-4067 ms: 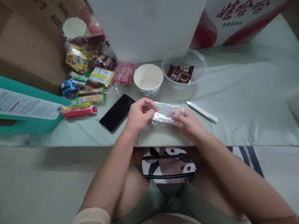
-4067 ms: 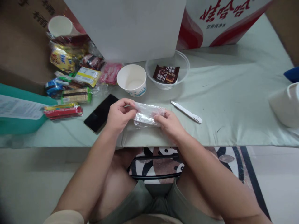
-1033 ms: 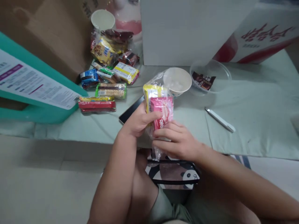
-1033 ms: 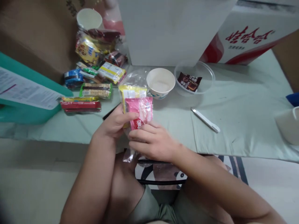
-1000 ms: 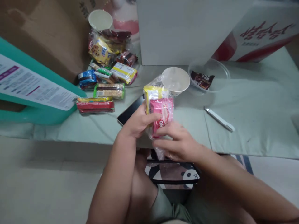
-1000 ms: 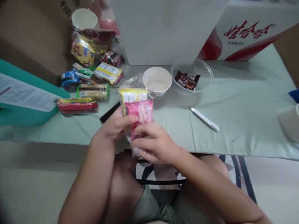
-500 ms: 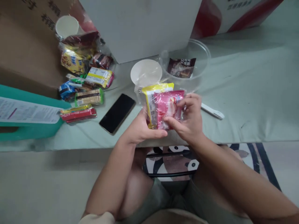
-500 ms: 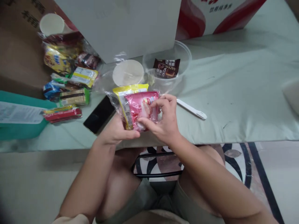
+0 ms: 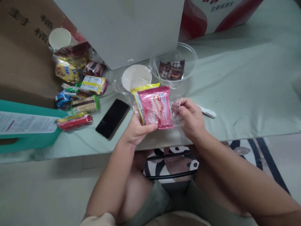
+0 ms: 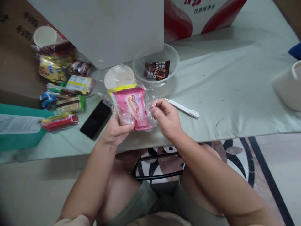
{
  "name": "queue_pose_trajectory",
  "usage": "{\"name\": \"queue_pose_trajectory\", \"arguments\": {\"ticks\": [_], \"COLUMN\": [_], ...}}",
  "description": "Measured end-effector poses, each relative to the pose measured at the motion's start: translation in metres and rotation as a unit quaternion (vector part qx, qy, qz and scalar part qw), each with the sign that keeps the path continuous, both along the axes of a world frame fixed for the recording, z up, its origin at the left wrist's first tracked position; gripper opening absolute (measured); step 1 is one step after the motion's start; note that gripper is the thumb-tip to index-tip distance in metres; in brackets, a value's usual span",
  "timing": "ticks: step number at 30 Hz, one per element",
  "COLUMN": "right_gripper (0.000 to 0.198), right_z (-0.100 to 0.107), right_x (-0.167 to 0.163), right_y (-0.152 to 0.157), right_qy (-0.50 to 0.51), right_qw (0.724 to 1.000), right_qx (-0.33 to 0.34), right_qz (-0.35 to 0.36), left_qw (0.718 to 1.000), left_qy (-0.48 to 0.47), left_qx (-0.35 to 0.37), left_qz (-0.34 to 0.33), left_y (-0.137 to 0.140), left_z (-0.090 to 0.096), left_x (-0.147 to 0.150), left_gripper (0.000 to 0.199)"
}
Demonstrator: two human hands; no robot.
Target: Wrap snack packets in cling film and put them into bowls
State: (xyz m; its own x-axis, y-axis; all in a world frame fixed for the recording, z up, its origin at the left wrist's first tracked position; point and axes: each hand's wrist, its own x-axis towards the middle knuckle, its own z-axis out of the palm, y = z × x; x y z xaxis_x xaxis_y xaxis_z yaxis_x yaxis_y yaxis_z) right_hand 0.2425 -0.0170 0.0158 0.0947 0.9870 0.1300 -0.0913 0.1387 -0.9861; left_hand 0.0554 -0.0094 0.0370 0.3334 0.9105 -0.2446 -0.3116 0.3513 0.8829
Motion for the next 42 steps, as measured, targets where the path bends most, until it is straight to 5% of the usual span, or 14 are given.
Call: {"name": "queue_pose_trajectory", "arguments": {"ticks": [5, 10, 16, 23, 29, 38, 42], "right_gripper": [0.015, 0.006, 0.021, 0.077, 0.074, 0.080, 0.083], "right_z": [0.012, 0.009, -0.005, -0.013, -0.014, -0.030, -0.028], "right_x": [-0.012, -0.023, -0.020, -0.020, -0.033, -0.039, -0.040], "right_y": [-0.003, -0.003, 0.005, 0.013, 0.007, 0.004, 0.001], "right_qy": [-0.138, -0.151, 0.006, 0.042, 0.033, -0.080, -0.053], "right_qw": [0.986, 0.982, 0.998, 0.991, 0.989, 0.995, 0.997], "right_qx": [0.088, 0.113, 0.020, -0.057, -0.061, -0.066, -0.051], "right_qz": [-0.002, 0.008, -0.063, 0.113, 0.127, 0.010, 0.006], "left_qw": [0.997, 0.995, 0.999, 0.998, 0.997, 0.998, 0.999], "left_qy": [0.070, 0.085, 0.004, -0.010, -0.004, 0.041, 0.026], "left_qx": [0.031, 0.034, 0.020, -0.040, -0.029, -0.030, -0.040], "left_qz": [0.028, 0.027, 0.046, -0.053, -0.066, -0.026, -0.018], "left_y": [-0.001, -0.004, -0.001, -0.003, -0.003, 0.000, 0.002], "left_z": [-0.008, -0.011, -0.006, 0.002, -0.002, -0.009, -0.007], "left_x": [-0.001, 0.000, -0.012, -0.018, -0.009, -0.007, -0.003], "left_gripper": [0.088, 0.084, 0.085, 0.067, 0.056, 0.068, 0.067]}}
